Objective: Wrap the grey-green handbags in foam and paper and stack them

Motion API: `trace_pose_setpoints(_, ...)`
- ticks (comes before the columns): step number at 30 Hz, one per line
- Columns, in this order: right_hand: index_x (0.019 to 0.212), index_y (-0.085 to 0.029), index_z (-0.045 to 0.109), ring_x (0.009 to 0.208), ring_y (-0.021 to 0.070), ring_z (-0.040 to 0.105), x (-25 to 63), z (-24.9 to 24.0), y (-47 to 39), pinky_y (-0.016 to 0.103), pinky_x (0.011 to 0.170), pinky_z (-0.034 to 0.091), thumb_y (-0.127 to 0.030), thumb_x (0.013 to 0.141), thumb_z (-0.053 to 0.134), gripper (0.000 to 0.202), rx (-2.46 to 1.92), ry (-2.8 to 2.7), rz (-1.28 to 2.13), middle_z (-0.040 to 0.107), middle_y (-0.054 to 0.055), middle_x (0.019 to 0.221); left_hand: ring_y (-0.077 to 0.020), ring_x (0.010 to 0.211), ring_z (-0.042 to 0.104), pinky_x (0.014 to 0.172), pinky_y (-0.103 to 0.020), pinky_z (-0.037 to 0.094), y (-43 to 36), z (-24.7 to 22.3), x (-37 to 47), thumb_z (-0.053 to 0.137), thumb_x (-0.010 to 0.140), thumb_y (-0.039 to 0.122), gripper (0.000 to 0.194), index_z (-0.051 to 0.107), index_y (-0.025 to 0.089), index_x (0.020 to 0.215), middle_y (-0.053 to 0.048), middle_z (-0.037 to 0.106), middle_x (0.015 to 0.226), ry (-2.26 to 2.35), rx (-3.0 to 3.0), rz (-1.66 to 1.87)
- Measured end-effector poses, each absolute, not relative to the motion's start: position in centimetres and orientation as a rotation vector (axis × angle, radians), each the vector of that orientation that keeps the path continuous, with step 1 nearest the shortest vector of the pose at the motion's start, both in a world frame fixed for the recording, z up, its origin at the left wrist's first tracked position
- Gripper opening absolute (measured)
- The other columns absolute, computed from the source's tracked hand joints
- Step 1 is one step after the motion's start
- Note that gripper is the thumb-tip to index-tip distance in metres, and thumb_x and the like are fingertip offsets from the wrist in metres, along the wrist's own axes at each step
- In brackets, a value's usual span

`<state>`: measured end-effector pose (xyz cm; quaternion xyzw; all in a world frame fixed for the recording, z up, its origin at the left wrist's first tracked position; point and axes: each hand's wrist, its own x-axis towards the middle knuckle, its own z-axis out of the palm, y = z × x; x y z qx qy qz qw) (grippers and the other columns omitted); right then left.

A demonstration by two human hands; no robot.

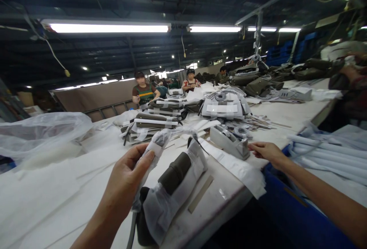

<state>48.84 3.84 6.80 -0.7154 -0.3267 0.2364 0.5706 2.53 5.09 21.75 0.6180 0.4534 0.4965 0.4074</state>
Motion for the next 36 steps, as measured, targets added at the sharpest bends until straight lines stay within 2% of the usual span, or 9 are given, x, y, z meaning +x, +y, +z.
trace_pose_setpoints(6,0.055,-0.018,0.071,0.055,0.0190,0.060,48.0,6.1,3.2,0.033,0.056,0.052,-0.039,0.055,0.082,0.024,-1.704,-0.702,0.661,0.072,0.013,0.066,-0.0179,0.078,0.060,0.063,-0.023,0.043,4.9,21.8,2.5,0.073,0.075,0.055,0.048,0.068,0.020,0.107,-0.001,0.070,0.085,1.093,1.538,1.279)
trace_pose_setpoints(11,0.081,-0.019,0.078,0.060,0.0156,0.057,41.8,8.7,1.9,0.030,0.060,0.051,-0.054,0.058,0.082,0.042,-1.485,-0.875,0.705,0.074,0.009,0.084,-0.0186,0.082,0.060,0.070,-0.025,0.044,4.9,21.6,2.8,0.068,0.081,0.052,0.041,0.069,0.019,0.105,-0.003,0.070,0.090,1.020,1.655,1.274)
trace_pose_setpoints(15,0.092,-0.018,0.078,0.058,0.0131,0.055,32.0,14.9,0.4,0.029,0.063,0.049,-0.055,0.072,0.077,0.042,-1.229,-1.189,0.688,0.071,0.006,0.075,-0.0168,0.080,0.058,0.070,-0.025,0.043,4.8,21.3,3.0,0.065,0.084,0.048,0.036,0.068,0.018,0.105,-0.003,0.070,0.091,1.029,1.711,1.310)
trace_pose_setpoints(16,0.103,-0.019,0.076,0.056,0.0129,0.054,29.6,16.5,0.0,0.029,0.060,0.049,-0.054,0.073,0.077,0.046,-1.144,-1.237,0.725,0.070,0.004,0.073,-0.0169,0.080,0.058,0.070,-0.025,0.043,4.6,21.3,3.0,0.065,0.085,0.047,0.035,0.068,0.018,0.105,-0.003,0.070,0.091,1.041,1.734,1.315)
trace_pose_setpoints(18,0.139,-0.025,0.054,0.052,0.0141,0.055,25.5,19.1,-0.5,0.030,0.056,0.049,-0.049,0.075,0.077,0.073,-0.969,-1.317,0.860,0.069,0.000,0.068,-0.0177,0.081,0.059,0.071,-0.026,0.044,4.2,21.2,3.1,0.064,0.086,0.045,0.034,0.068,0.018,0.106,-0.003,0.070,0.091,1.064,1.792,1.328)
trace_pose_setpoints(20,0.153,-0.029,0.031,0.052,0.0148,0.058,22.6,20.5,-0.6,0.030,0.057,0.050,-0.044,0.076,0.077,0.091,-0.836,-1.339,0.908,0.069,-0.003,0.068,-0.0188,0.083,0.061,0.074,-0.027,0.046,3.8,21.2,3.3,0.064,0.085,0.043,0.032,0.067,0.017,0.105,-0.003,0.070,0.092,1.063,1.837,1.346)
trace_pose_setpoints(22,0.155,-0.031,0.025,0.054,0.0150,0.060,20.7,20.9,-0.2,0.030,0.059,0.051,-0.040,0.076,0.078,0.095,-0.783,-1.322,0.855,0.070,-0.003,0.070,-0.0195,0.085,0.062,0.077,-0.028,0.047,3.3,21.2,3.5,0.066,0.085,0.041,0.030,0.068,0.017,0.103,-0.004,0.071,0.092,1.040,1.864,1.370)
trace_pose_setpoints(28,0.154,-0.030,0.028,0.049,0.0151,0.059,19.3,20.3,1.1,0.026,0.050,0.047,-0.043,0.078,0.074,0.090,-0.932,-1.312,0.651,0.068,-0.006,0.063,-0.0176,0.083,0.063,0.077,-0.026,0.046,2.8,21.4,3.6,0.067,0.085,0.036,0.022,0.069,0.019,0.097,-0.001,0.071,0.089,0.997,1.937,1.434)
trace_pose_setpoints(36,0.156,-0.032,0.020,0.039,0.0155,0.054,19.9,19.3,1.9,0.025,0.042,0.045,-0.048,0.080,0.072,0.093,-1.051,-1.391,0.660,0.061,-0.010,0.051,-0.0182,0.086,0.062,0.078,-0.026,0.047,2.5,21.6,3.1,0.069,0.084,0.042,0.029,0.070,0.018,0.100,-0.004,0.072,0.093,0.923,1.829,1.336)
